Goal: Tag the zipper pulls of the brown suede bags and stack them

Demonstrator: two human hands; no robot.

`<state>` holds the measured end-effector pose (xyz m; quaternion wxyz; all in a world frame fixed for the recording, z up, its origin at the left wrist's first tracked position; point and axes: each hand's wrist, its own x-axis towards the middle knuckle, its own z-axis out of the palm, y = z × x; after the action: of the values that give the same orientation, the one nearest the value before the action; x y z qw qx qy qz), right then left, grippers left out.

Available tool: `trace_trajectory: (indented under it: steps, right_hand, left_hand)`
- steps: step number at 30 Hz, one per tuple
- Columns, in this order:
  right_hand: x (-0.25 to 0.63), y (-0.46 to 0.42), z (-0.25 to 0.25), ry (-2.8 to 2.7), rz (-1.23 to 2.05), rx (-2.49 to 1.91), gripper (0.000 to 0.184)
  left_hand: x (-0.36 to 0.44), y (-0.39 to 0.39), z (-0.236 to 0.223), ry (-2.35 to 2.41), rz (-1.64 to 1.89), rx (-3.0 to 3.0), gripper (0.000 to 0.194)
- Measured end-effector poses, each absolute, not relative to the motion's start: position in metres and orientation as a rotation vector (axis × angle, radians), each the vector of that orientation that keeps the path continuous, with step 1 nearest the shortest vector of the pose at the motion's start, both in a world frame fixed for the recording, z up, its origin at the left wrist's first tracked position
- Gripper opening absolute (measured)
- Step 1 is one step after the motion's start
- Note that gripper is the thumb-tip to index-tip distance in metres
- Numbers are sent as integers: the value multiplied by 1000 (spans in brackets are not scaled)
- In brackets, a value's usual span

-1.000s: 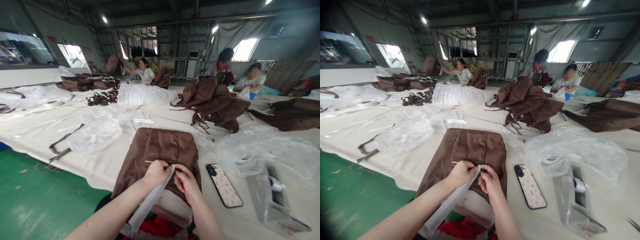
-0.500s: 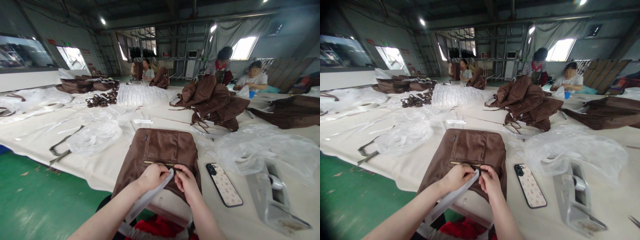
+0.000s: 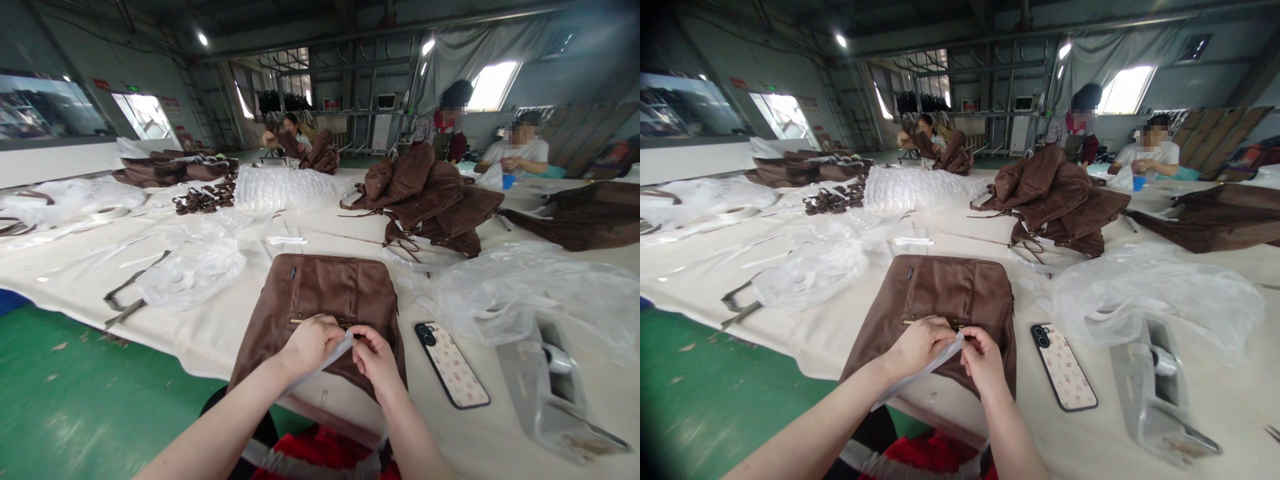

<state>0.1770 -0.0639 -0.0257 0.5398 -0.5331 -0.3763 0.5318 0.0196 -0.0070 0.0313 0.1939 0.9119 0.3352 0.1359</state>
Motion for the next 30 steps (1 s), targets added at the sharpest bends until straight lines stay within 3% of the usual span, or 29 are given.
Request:
trace_trajectory:
  steps: [6,14,26,30]
  right_hand:
    - [176,-63,-34,-1005,1223,-1339,28]
    - [180,-66,-32,-1021,896,-1454,22]
    - [179,-60,-25,-826,1327,-1246,40]
    - [178,-61,-28,-743,1268,-1266,39]
  left_hand:
    - [24,-6,25,1121,360,2469,26]
    - [25,-8,28,1243,408,2306,26]
    - [36,-12,20,1407,387,2180,32]
    - [38,-12,18,1366,461,2170,29]
